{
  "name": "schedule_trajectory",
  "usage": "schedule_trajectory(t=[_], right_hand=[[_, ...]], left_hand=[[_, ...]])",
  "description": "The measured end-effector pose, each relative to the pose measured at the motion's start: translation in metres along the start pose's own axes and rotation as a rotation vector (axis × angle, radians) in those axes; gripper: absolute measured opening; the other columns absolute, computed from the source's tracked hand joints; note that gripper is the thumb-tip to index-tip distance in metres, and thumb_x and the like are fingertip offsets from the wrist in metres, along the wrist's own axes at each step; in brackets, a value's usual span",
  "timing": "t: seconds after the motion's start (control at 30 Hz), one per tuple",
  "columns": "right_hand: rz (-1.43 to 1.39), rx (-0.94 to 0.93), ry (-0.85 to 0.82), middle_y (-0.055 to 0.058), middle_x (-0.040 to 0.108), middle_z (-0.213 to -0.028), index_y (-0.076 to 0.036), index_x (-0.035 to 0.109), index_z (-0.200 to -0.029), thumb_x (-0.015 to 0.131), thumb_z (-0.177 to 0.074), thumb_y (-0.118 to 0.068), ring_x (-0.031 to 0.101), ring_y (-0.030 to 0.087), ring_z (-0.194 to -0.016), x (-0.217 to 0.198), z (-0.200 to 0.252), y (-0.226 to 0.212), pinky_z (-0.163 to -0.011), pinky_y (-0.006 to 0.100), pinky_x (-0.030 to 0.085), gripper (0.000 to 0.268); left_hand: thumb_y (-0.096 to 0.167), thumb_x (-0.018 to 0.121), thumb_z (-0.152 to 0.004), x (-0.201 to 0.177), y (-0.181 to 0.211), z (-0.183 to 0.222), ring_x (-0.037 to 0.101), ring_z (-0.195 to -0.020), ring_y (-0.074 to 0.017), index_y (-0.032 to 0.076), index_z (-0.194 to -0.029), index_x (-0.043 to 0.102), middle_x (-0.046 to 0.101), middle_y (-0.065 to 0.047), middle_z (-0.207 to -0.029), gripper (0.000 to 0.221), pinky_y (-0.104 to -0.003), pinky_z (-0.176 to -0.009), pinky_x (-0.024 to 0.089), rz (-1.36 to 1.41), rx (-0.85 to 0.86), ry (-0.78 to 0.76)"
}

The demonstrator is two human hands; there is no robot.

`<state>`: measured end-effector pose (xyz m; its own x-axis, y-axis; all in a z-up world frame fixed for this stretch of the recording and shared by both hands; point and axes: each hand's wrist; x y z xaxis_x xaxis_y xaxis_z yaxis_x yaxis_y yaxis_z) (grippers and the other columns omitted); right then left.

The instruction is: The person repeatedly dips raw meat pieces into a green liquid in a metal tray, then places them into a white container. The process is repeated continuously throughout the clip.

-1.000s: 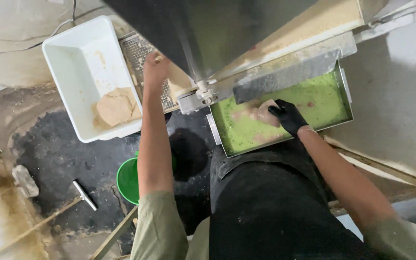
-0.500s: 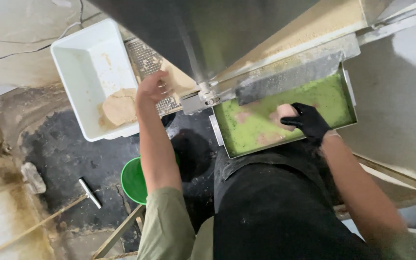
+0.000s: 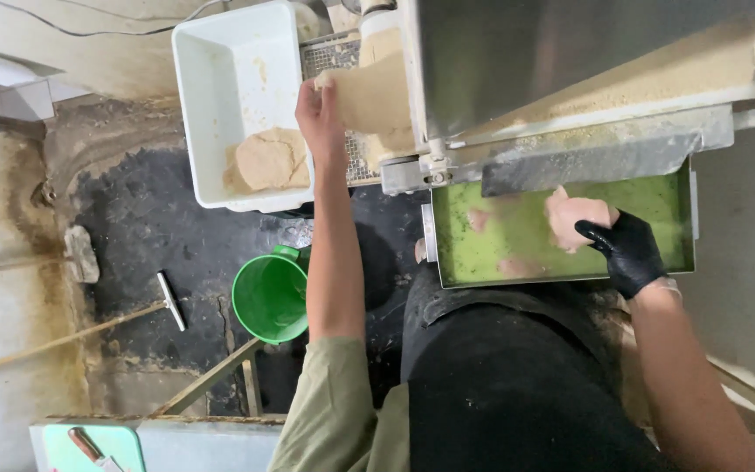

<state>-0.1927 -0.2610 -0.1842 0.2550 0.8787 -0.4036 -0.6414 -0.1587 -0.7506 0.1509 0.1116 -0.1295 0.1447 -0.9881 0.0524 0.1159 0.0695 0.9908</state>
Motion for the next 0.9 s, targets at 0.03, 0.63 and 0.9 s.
schedule_trajectory(t=[0.03, 0.63, 0.9], right_hand=[[0.009, -0.052, 0.042, 0.003, 0.062, -0.092, -0.003, 0.069, -0.098, 0.085, -0.087, -0.022, 0.049, 0.011, -0.090, -0.001, -0.002, 0.005, -0.070, 0.036, 0.045, 0.027], [0.253, -0.323, 0.226, 0.025, 0.068, -0.116, 0.007, 0.064, -0.129, 0.073, -0.104, -0.021, 0.063, 0.041, -0.105, -0.005, 0.022, -0.023, -0.086, 0.051, 0.047, 0.039], [0.342, -0.050, 0.244, 0.031, 0.068, -0.119, 0.009, 0.065, -0.132, 0.069, -0.106, -0.024, 0.063, 0.047, -0.107, 0.010, 0.039, -0.033, -0.089, 0.055, 0.048, 0.042]], left_hand=[[0.038, 0.061, -0.099, 0.003, 0.010, 0.000, 0.064, -0.079, -0.0164, 0.010, -0.102, 0.065, 0.070, -0.005, -0.090, 0.029, -0.031, -0.060, 0.050, -0.103, 0.086, 0.003], [0.036, 0.052, -0.098, -0.077, 0.060, -0.082, 0.057, -0.070, -0.0111, 0.016, -0.098, 0.071, 0.073, 0.002, -0.077, 0.027, -0.029, -0.059, 0.041, -0.497, 0.262, 0.160], [0.033, 0.052, -0.102, -0.127, 0.007, -0.205, 0.047, -0.058, -0.0139, 0.016, -0.100, 0.071, 0.065, 0.006, -0.065, 0.025, -0.036, -0.059, 0.041, -0.719, 0.253, 0.244]])
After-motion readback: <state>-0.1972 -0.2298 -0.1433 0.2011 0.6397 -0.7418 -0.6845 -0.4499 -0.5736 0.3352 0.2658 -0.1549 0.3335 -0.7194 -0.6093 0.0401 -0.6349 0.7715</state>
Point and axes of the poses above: each hand's wrist, its own z-axis away from the middle knuckle, its own x-axis out of the palm, y = z × x
